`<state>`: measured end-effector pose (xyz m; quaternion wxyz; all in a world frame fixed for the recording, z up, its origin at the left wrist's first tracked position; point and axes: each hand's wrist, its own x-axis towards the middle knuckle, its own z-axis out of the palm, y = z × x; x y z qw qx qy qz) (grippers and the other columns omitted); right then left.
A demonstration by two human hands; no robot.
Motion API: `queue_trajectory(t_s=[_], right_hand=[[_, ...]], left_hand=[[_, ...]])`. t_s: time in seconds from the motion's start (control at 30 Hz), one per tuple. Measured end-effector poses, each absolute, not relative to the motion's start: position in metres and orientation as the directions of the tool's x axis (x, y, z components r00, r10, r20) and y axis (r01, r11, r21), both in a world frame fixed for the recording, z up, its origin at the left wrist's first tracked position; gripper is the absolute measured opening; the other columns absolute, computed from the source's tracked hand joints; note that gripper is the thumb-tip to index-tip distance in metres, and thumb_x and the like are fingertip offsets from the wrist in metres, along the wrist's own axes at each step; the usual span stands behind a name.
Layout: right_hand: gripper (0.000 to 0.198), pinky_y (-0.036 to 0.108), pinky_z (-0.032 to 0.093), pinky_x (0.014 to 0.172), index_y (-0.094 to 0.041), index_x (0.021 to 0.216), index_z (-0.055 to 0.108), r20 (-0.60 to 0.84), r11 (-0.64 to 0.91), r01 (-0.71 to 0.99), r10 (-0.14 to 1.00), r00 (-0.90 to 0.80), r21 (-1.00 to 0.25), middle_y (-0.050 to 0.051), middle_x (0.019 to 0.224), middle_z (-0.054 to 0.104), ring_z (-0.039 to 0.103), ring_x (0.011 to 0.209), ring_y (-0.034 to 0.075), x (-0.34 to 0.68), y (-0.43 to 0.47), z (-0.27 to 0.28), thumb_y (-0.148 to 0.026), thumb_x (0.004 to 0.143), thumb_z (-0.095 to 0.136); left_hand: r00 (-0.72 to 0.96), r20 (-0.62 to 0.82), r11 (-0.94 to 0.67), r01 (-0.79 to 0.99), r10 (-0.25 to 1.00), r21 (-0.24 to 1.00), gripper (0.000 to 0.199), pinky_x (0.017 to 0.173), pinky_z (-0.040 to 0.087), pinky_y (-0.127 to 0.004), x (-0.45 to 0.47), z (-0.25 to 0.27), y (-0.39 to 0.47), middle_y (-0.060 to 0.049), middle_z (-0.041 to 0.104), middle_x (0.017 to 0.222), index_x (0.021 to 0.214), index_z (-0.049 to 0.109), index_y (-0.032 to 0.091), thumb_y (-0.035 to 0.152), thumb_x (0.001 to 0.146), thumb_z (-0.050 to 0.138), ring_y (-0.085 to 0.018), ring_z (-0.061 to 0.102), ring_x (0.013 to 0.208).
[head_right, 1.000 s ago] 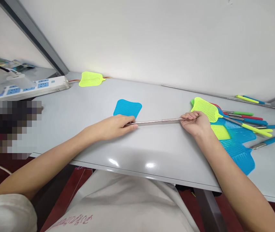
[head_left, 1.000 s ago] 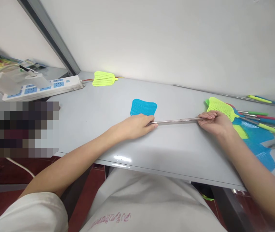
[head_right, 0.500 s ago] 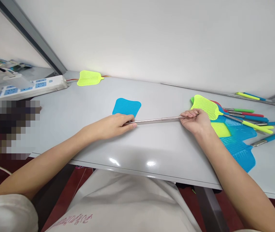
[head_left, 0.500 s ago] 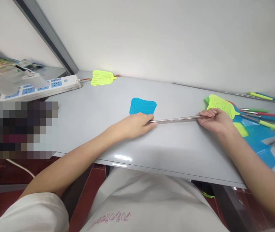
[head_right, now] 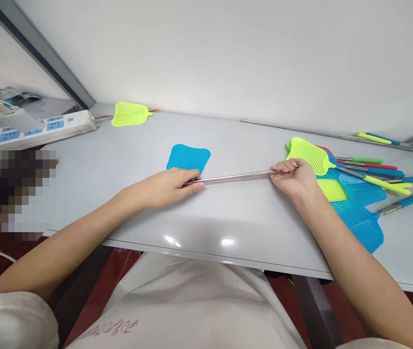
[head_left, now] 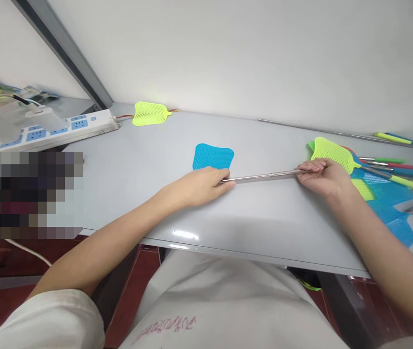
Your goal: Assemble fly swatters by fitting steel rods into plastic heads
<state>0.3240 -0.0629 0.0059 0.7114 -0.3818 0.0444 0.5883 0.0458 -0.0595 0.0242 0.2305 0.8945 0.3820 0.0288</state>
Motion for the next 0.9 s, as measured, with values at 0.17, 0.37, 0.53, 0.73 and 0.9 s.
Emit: queue_trajectory(t_s=[0.17,0.37,0.53,0.73,0.9], right_hand=[[0.023,0.017,0.029,0.034,-0.018,0.056,0.014,-0.518,0.022,-0.873,0.797,0.31,-0.488,-0.006,0.042,0.016,0.021,0.033,0.005,0.3229,-0.0631,0.0069,0.001,0.054,0.027],[0.024,0.017,0.03,0.034,-0.018,0.057,0.014,-0.514,0.028,-0.877,0.801,0.307,-0.479,-0.006,0.043,0.017,0.022,0.033,0.005,0.3235,-0.0632,0.0061,0.0,0.054,0.028],[0.024,0.017,0.029,0.033,-0.018,0.057,0.014,-0.514,0.027,-0.881,0.804,0.3,-0.472,-0.007,0.043,0.016,0.021,0.034,0.005,0.3248,-0.0628,0.0052,0.001,0.053,0.028],[0.024,0.017,0.028,0.033,-0.018,0.056,0.013,-0.511,0.026,-0.887,0.809,0.289,-0.46,-0.007,0.043,0.015,0.02,0.034,0.005,0.3245,-0.0633,0.0059,0.001,0.053,0.027],[0.024,0.017,0.029,0.033,-0.018,0.057,0.013,-0.506,0.018,-0.883,0.814,0.286,-0.469,-0.007,0.043,0.015,0.02,0.034,0.005,0.3253,-0.063,0.0055,0.001,0.054,0.027]], left_hand=[[0.707,-0.125,-0.604,0.67,0.696,0.432,0.037,0.049,0.026,-0.024,0.046,0.0253,-0.0602,-0.001,0.048,0.064,0.075,0.045,0.019,0.047,0.082,0.022,-0.013,0.042,0.056],[0.706,-0.131,-0.604,0.674,0.696,0.426,0.036,0.048,0.026,-0.024,0.0464,0.0268,-0.0611,0.0,0.046,0.062,0.074,0.045,0.019,0.046,0.082,0.022,-0.012,0.041,0.054],[0.706,-0.133,-0.601,0.673,0.695,0.43,0.036,0.048,0.027,-0.024,0.0462,0.0259,-0.0607,0.0,0.047,0.063,0.074,0.044,0.019,0.046,0.082,0.022,-0.012,0.042,0.055],[0.709,-0.129,-0.606,0.67,0.693,0.429,0.036,0.047,0.026,-0.024,0.0465,0.0266,-0.0611,0.0,0.046,0.062,0.073,0.044,0.019,0.046,0.082,0.022,-0.012,0.04,0.054],[0.707,-0.131,-0.606,0.674,0.695,0.422,0.036,0.048,0.025,-0.024,0.0465,0.0277,-0.0616,0.0,0.046,0.062,0.074,0.044,0.019,0.046,0.082,0.022,-0.012,0.04,0.054]])
